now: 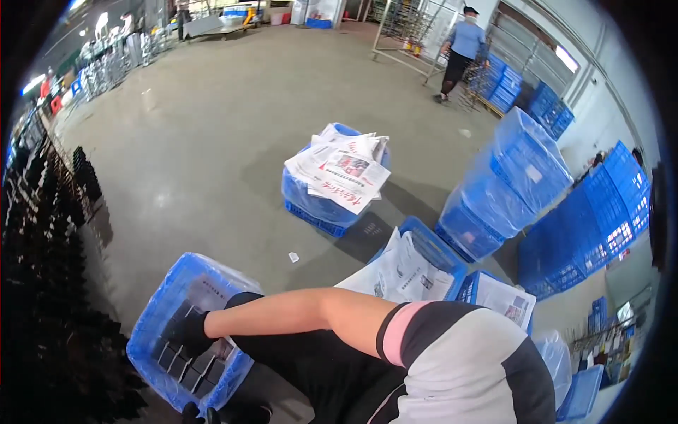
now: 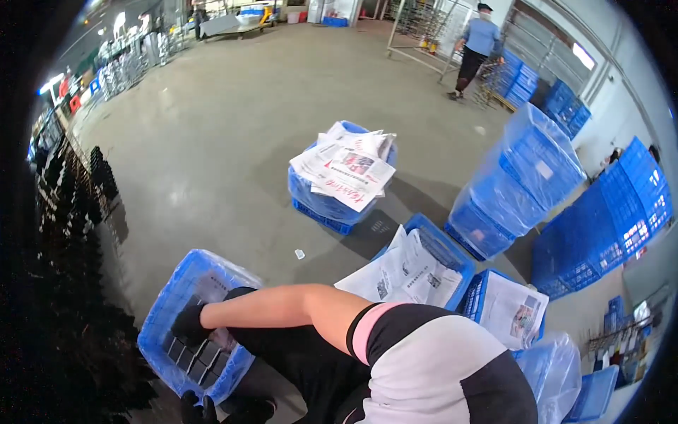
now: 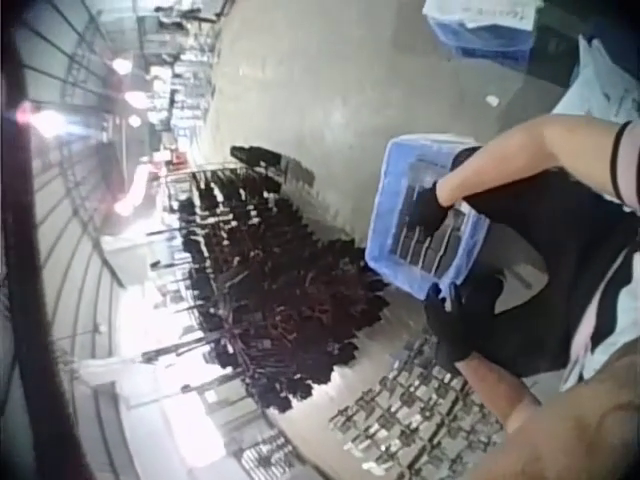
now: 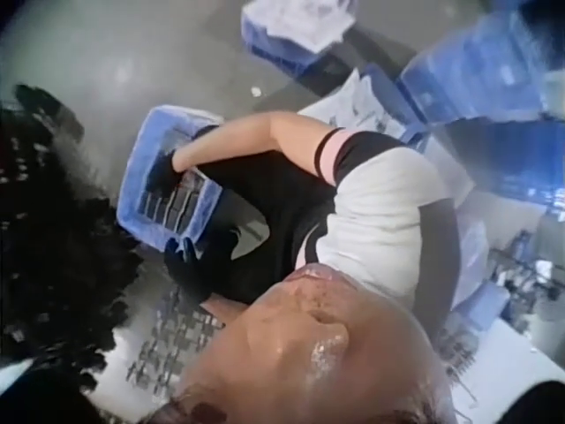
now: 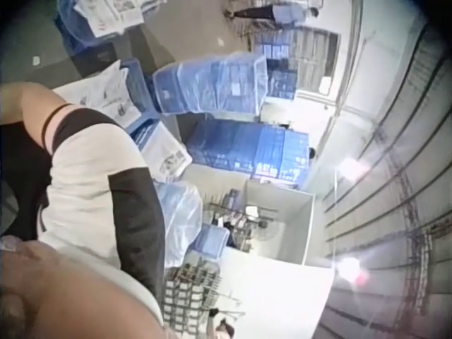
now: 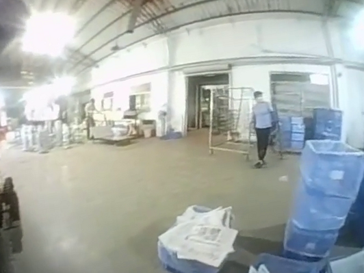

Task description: Sorting metal components from bins and organizing them with packaging materials and documentation.

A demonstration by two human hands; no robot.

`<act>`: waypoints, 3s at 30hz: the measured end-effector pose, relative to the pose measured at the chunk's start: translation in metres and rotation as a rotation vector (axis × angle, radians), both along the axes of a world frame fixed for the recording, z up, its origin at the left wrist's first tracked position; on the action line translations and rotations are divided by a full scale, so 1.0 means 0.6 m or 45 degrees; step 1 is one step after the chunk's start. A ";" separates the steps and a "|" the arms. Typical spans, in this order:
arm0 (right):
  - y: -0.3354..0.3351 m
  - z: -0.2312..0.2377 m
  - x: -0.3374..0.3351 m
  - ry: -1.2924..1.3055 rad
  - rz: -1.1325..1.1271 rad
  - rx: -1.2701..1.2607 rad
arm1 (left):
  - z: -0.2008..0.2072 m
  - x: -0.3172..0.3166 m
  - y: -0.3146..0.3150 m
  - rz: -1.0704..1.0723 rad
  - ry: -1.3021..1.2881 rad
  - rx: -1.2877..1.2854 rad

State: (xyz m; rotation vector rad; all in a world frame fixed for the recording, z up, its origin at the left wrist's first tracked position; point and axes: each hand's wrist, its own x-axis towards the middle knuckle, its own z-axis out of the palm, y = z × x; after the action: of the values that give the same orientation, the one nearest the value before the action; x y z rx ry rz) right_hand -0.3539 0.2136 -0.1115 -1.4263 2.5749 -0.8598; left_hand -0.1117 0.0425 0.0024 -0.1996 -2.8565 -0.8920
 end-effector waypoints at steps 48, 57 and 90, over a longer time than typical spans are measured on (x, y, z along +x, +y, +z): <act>-0.012 0.024 0.000 -0.282 0.151 0.503 | 0.013 0.088 -0.099 1.008 0.526 0.348; 0.006 0.003 0.002 -0.303 0.109 0.449 | -0.004 0.054 -0.085 0.847 0.867 0.696; -0.056 -0.062 -0.006 -0.226 0.098 0.580 | -0.213 0.156 -0.263 0.772 0.559 0.815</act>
State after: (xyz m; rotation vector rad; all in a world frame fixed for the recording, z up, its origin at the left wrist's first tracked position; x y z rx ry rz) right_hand -0.3573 0.1800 -0.1486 -1.2396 2.3597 -0.3357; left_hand -0.0182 -0.1155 -0.1252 0.4556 -1.9251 -1.3311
